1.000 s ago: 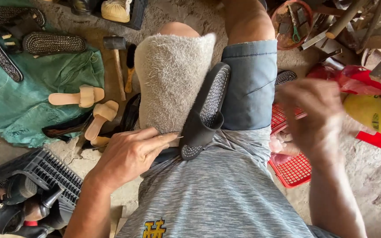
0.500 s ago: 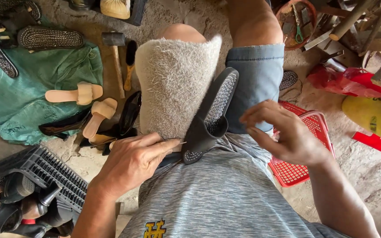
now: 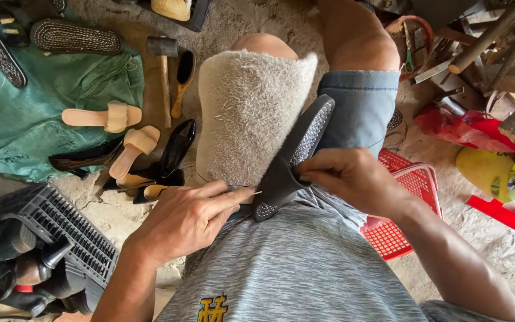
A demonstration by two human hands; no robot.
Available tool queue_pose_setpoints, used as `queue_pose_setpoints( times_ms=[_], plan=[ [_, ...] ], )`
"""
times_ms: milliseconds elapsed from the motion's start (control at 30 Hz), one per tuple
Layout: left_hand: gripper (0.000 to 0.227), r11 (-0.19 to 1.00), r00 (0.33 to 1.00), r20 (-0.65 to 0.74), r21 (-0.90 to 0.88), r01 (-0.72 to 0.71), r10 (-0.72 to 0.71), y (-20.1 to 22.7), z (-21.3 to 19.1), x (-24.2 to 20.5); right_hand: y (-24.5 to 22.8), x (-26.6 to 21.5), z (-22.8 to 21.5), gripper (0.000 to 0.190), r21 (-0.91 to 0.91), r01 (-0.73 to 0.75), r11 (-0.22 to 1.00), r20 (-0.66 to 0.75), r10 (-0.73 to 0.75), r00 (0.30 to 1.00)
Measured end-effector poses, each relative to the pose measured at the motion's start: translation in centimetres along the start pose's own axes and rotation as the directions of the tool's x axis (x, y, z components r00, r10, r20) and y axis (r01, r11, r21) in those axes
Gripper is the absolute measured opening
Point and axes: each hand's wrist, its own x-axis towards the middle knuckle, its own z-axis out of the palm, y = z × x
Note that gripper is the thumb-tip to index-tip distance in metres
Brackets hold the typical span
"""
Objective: The person sits on the floor and sews a black slide sandal using a needle and thread. They hold the shoe on their lap and repeatedly push the needle through the sole and upper, pulling the thread tight to secure the parts together.
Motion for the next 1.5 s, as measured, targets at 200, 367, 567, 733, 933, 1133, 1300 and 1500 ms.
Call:
queue_pose_setpoints(
  times_ms=[200,367,567,733,933,1133,1300,1500],
  plan=[
    [0.037,1.000,1.000,0.010,0.030,0.002,-0.002,0.1,0.3,0.4,-1.4,1.8,0.3,0.024,0.016,-0.336,0.942,0.255,0.321,0.912],
    [0.046,0.993,0.970,0.225,0.091,0.073,-0.092,0.4,0.9,1.9,0.6,1.7,0.9,0.025,0.054,-0.296,0.954,0.310,0.266,0.913],
    [0.030,0.999,0.976,0.213,0.003,0.051,-0.050,-0.4,1.6,3.1,1.6,1.6,1.2,0.023,0.268,-0.217,0.939,0.253,0.149,0.956],
    [0.028,0.998,0.985,0.166,-0.007,0.058,-0.056,-0.2,2.6,2.6,2.0,1.5,1.1,0.024,0.269,-0.215,0.939,0.248,0.148,0.957],
    [0.023,1.000,1.000,-0.004,-0.008,0.013,-0.013,-1.2,5.3,1.6,2.6,1.6,1.3,0.026,0.284,-0.221,0.933,0.257,0.149,0.955],
    [0.021,1.000,0.995,-0.097,-0.009,-0.016,0.015,-1.1,5.4,1.4,2.2,1.6,1.1,0.024,0.268,-0.190,0.945,0.274,0.114,0.955],
    [0.023,0.999,0.980,-0.197,-0.007,-0.040,0.038,-1.2,7.3,0.6,1.7,1.8,1.1,0.022,0.353,-0.223,0.909,0.265,0.132,0.955],
    [0.027,1.000,0.963,-0.269,0.015,-0.028,0.031,-0.9,7.9,0.2,1.2,2.0,1.1,0.021,0.395,-0.221,0.892,0.266,0.119,0.957]
  ],
)
